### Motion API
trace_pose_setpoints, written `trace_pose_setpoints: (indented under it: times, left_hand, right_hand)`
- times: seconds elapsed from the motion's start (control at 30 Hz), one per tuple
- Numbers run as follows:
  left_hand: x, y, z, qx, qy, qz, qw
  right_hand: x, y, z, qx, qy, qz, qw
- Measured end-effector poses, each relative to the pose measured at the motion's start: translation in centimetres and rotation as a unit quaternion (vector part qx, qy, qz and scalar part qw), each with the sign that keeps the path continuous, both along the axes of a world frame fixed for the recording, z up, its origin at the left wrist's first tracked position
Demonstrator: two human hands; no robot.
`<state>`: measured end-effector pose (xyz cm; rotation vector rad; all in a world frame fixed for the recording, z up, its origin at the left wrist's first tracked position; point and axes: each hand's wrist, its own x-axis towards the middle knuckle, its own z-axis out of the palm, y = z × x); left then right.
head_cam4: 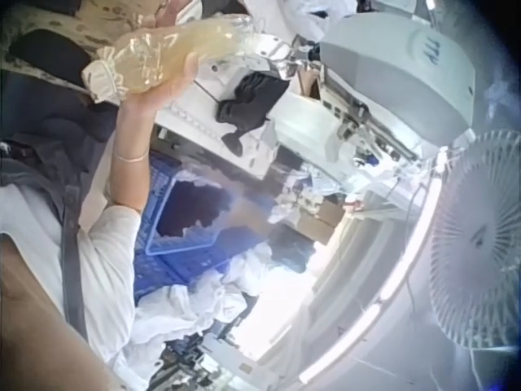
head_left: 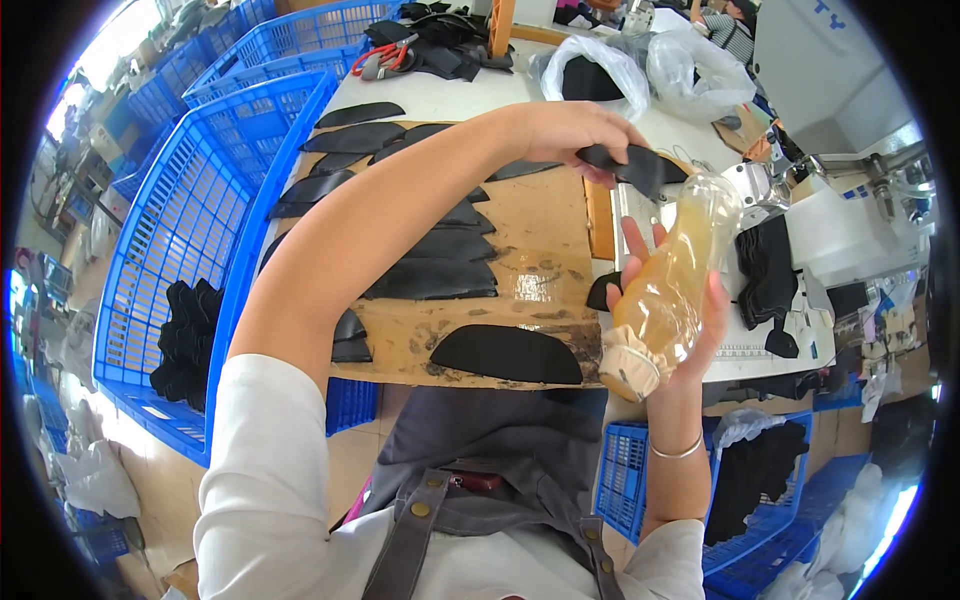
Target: Applying glue to multiple small black shoe components arranged on a wooden board using a plastic glue bottle with a brush applicator.
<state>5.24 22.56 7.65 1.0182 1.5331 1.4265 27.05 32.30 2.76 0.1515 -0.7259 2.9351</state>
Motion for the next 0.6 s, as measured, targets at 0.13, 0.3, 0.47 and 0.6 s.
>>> trace_pose_setpoints:
  times: [0.13,0.3,0.47,0.6]
  left_hand:
    - [-2.1,-0.8,-1.5,-0.128,0.069,-0.048,0.988]
    - [-4.8,-4.0,-5.7,-0.262,0.135,0.077,0.952]
    - [-5.1,-5.4,-6.7,-0.223,0.281,0.093,0.929]
    - [-3.9,-6.6,-6.9,-0.217,0.343,0.12,0.906]
  right_hand:
    - [1.4,-0.3,-0.3,-0.019,0.034,0.029,0.999]
    - [2.9,-0.5,-1.0,-0.023,0.034,0.033,0.999]
    - [3.8,-0.3,-1.6,-0.014,0.022,0.019,0.999]
    - [4.0,-0.2,-2.1,-0.016,0.021,0.016,1.0]
